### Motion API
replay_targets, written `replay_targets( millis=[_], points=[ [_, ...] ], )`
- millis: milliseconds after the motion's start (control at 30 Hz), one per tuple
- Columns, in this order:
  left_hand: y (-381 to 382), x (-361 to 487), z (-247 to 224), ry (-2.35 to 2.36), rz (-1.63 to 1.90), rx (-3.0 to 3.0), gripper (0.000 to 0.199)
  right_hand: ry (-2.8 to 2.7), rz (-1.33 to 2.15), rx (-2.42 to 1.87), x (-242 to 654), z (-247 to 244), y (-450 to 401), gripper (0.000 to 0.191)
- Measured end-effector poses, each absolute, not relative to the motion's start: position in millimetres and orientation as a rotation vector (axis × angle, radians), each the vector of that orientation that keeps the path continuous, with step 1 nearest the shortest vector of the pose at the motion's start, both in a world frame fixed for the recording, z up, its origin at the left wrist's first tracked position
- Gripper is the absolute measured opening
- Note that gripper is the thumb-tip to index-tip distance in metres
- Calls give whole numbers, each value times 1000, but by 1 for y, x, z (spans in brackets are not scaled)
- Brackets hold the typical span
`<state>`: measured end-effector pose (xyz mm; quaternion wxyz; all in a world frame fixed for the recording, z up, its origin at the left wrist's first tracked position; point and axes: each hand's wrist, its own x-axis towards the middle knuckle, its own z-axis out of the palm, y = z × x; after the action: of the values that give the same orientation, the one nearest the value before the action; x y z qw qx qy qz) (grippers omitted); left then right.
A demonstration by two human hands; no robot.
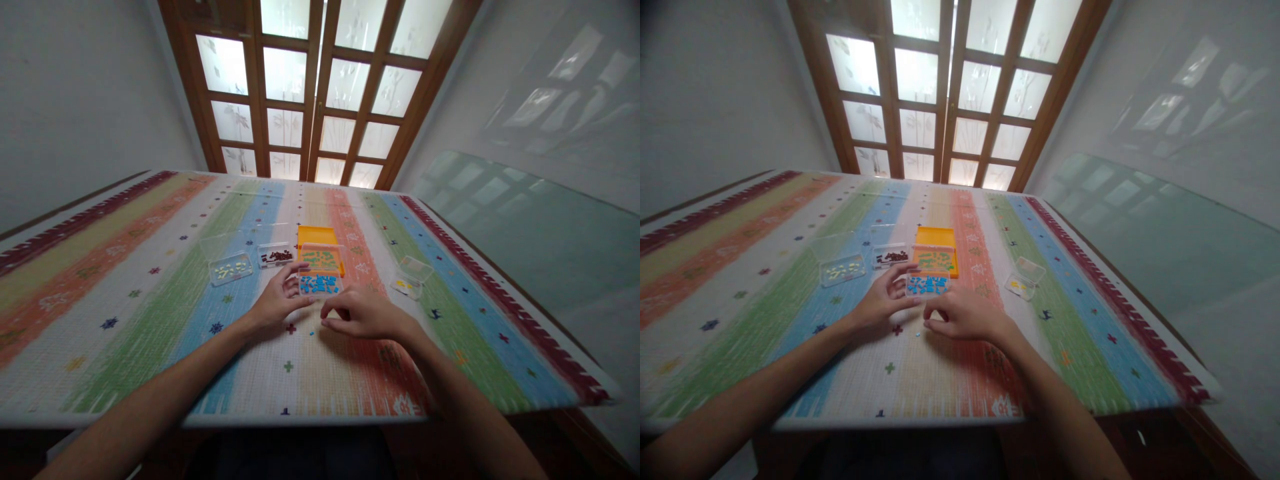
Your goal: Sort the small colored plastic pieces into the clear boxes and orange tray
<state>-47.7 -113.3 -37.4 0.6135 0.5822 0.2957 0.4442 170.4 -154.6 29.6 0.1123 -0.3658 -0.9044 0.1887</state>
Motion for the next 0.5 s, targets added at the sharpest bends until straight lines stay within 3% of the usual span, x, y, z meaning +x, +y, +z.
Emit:
replay_targets(
  millis=[500],
  points=[
    [-114,-46,-36,676,1041,1320,66,-2865,439,-1053,155,-5,-162,14]
  ],
)
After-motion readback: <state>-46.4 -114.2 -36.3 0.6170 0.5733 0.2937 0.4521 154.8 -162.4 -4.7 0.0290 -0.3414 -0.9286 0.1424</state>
